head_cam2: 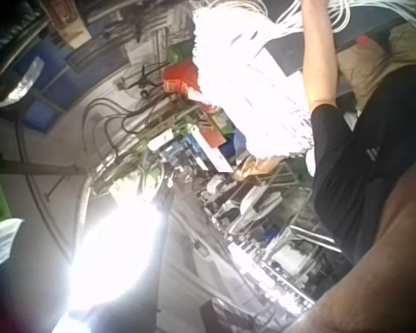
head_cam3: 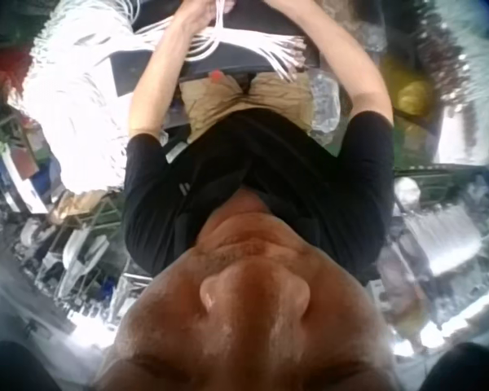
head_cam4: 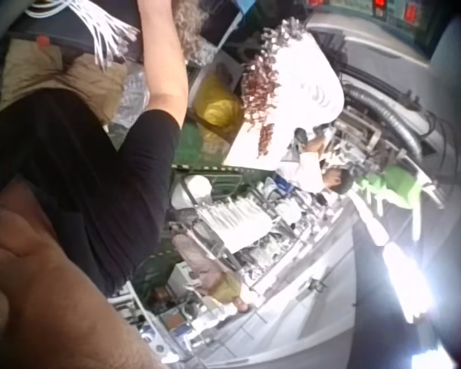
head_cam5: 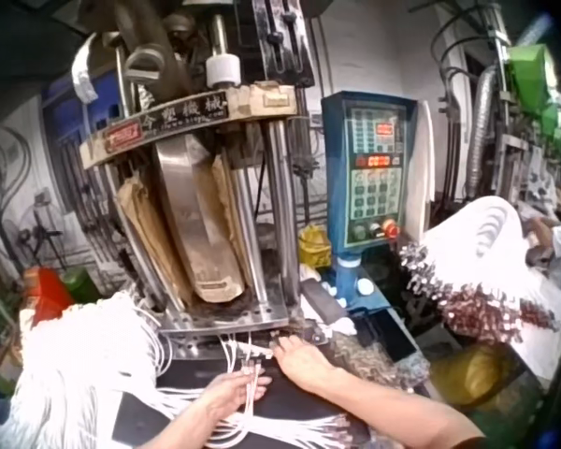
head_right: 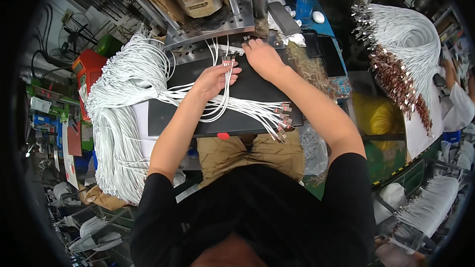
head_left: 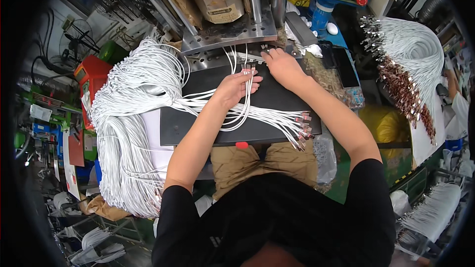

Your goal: Manually grouping and inserting bundles of electrical wires into a processing machine.

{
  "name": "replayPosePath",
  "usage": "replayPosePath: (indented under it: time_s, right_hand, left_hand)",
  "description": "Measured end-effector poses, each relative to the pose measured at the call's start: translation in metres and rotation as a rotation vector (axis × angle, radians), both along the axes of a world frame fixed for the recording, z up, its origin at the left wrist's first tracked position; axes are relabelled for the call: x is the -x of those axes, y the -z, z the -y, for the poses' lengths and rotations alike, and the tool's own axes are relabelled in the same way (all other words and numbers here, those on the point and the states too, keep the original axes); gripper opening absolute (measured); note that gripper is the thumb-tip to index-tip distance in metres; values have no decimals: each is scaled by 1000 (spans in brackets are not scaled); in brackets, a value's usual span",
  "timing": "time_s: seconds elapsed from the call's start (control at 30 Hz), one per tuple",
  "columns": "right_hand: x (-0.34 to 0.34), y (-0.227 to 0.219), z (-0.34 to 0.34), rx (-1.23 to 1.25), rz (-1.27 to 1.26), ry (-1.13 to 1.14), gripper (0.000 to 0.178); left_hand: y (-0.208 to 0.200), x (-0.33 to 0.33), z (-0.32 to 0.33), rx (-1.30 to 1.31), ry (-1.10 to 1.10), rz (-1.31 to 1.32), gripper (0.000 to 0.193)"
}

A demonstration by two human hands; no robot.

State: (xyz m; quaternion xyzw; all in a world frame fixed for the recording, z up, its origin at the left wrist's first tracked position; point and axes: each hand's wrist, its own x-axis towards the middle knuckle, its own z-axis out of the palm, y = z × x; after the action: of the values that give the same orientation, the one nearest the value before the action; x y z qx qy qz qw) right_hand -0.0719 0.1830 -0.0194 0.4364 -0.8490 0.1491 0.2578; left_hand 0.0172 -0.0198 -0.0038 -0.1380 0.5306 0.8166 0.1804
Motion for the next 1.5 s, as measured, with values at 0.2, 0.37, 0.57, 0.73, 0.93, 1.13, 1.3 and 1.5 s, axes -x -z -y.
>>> replayPosePath:
  time_s: [0.2, 0.37, 0.57, 0.73, 0.93, 1.13, 1.3, 1.5]
  right_hand:
    - [-21, -20, -11, 225, 970, 40, 30]
    - [-21, -10, -11, 731, 1545, 190, 36]
    - [-35, 1, -10, 626, 1161, 139, 37]
    - [-24, 10, -11, 598, 1085, 57, 38]
    - [-18, 10, -22, 562, 1266, 17, 39]
    - [-25, 4, -21, 400, 1139, 7, 37]
    - [-20, -4, -33, 551, 1329, -30, 48]
    - [-20, -2, -37, 455, 1345, -132, 51]
  left_hand:
    - [4, 0, -6, 201, 156, -15, 29]
    - [-5, 2, -17, 404, 257, -4, 27]
    - [2, 0, -22, 303, 201, -38, 26]
    - [1, -5, -16, 316, 168, -51, 26]
    - [3, -5, -9, 456, 289, -84, 28]
    - [-3, -8, -20, 406, 191, -47, 28]
    - [3, -6, -1, 384, 141, -35, 29]
    - [8, 2, -4, 552, 265, -101, 28]
